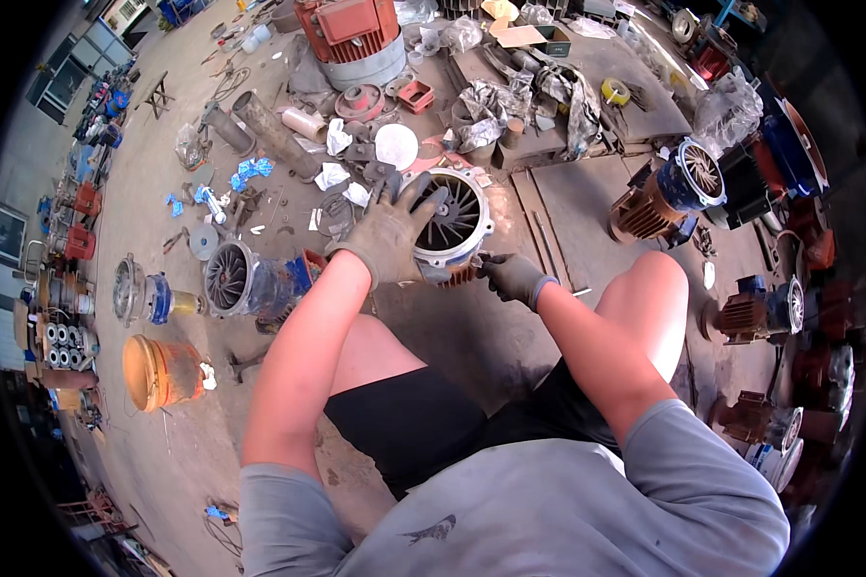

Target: The person sits on the floor in a workshop and uses a metal tool to scrape and clean the interior surfaces of a motor stator. They rotate the component to access different areas and occasionally wipe the surface with a cloth.

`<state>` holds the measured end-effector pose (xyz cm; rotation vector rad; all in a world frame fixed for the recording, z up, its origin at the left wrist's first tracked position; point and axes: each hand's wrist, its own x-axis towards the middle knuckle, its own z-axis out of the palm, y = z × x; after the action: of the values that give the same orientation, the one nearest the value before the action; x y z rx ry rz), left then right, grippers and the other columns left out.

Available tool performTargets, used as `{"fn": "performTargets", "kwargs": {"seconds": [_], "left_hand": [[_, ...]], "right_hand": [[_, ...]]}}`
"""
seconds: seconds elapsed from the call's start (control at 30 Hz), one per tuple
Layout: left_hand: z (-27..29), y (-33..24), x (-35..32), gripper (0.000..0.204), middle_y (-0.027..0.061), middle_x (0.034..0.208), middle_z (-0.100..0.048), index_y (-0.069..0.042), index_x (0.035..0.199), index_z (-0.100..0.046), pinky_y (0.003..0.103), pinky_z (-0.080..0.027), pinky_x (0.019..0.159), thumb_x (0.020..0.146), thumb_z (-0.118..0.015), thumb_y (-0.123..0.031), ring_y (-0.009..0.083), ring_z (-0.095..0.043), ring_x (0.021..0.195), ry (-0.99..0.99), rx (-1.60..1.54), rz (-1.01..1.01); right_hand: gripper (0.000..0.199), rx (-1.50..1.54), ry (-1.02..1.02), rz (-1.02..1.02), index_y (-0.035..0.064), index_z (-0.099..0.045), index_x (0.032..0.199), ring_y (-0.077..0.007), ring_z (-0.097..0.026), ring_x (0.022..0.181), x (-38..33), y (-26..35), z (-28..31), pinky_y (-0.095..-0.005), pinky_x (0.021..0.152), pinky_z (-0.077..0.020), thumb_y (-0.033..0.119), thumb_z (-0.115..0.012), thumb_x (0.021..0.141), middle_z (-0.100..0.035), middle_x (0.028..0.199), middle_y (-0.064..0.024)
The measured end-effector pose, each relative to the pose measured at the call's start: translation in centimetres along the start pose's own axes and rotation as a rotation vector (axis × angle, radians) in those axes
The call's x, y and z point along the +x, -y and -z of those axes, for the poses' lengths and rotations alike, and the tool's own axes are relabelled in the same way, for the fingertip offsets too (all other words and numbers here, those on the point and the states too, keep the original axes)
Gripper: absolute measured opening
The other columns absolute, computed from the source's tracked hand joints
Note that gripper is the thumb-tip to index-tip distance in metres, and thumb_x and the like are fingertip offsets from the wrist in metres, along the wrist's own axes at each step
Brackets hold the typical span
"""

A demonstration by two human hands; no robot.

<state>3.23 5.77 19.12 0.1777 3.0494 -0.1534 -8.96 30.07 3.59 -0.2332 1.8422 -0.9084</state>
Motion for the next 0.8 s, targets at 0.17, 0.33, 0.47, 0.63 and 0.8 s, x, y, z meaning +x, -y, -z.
{"fn": "performTargets", "kwargs": {"seconds": [0.17, 0.33, 0.47, 0.63, 0.8], "left_hand": [[-1.8, -0.1, 0.0, 0.138, 0.0309, 0.174, -0.033, 0.005, 0.168, -0.036, 0.055, -0.029, 0.135, 0.073, -0.084, -0.081, 0.0474, -0.035, 0.16, 0.041, -0.102, 0.057], [0.7, -0.7, 1.7, 0.141, 0.0323, 0.168, -0.035, 0.004, 0.169, -0.035, 0.055, -0.044, 0.126, 0.068, -0.091, -0.076, 0.0552, -0.046, 0.147, 0.194, -0.044, 0.095], [-2.1, 0.1, -0.3, 0.143, 0.0327, 0.161, -0.04, 0.005, 0.169, -0.034, 0.054, -0.045, 0.124, 0.068, -0.089, -0.079, 0.0523, -0.049, 0.143, 0.106, -0.092, 0.189], [-1.4, -0.3, 0.6, 0.138, 0.0305, 0.16, -0.043, -0.001, 0.173, -0.031, 0.05, -0.053, 0.115, 0.073, -0.085, -0.08, 0.0473, -0.061, 0.135, 0.196, -0.037, 0.183], [1.0, -0.8, 0.7, 0.129, 0.0299, 0.165, -0.045, -0.01, 0.178, -0.023, 0.045, -0.063, 0.1, 0.083, -0.081, -0.075, 0.0394, -0.078, 0.112, 0.294, -0.036, 0.228]], "right_hand": [[0.027, 0.41, -0.228, 0.003, 0.0095, -0.077, 0.113, -0.0171, -0.061, 0.065, 0.5, -2.5, -5.1, -0.0362, 0.059, -0.0521, 0.032, -0.063, 0.11, -0.066, 0.081, -0.0034], [0.036, 0.389, -0.538, 0.145, 0.0041, -0.076, 0.12, -0.0397, -0.076, 0.101, 4.1, -6.1, -10.6, -0.046, 0.093, -0.0586, 0.034, -0.057, 0.112, -0.08, 0.105, -0.0223], [0.042, -0.128, -0.225, 0.25, 0.0046, -0.078, 0.123, -0.0419, -0.075, 0.114, 0.8, -2.9, -3.7, -0.0472, 0.103, -0.0556, 0.038, -0.053, 0.114, -0.08, 0.114, -0.0254], [0.047, -0.447, 0.121, 0.03, 0.0097, -0.082, 0.118, -0.0225, -0.073, 0.079, 0.9, 2.8, 3.3, -0.0383, 0.073, -0.0602, 0.049, -0.056, 0.111, -0.078, 0.092, -0.0106], [0.042, -0.09, 0.088, 0.057, 0.0087, -0.081, 0.119, -0.016, -0.063, 0.063, 1.2, 0.1, 1.8, -0.0335, 0.06, -0.055, 0.043, -0.058, 0.11, -0.07, 0.081, -0.0036]]}}
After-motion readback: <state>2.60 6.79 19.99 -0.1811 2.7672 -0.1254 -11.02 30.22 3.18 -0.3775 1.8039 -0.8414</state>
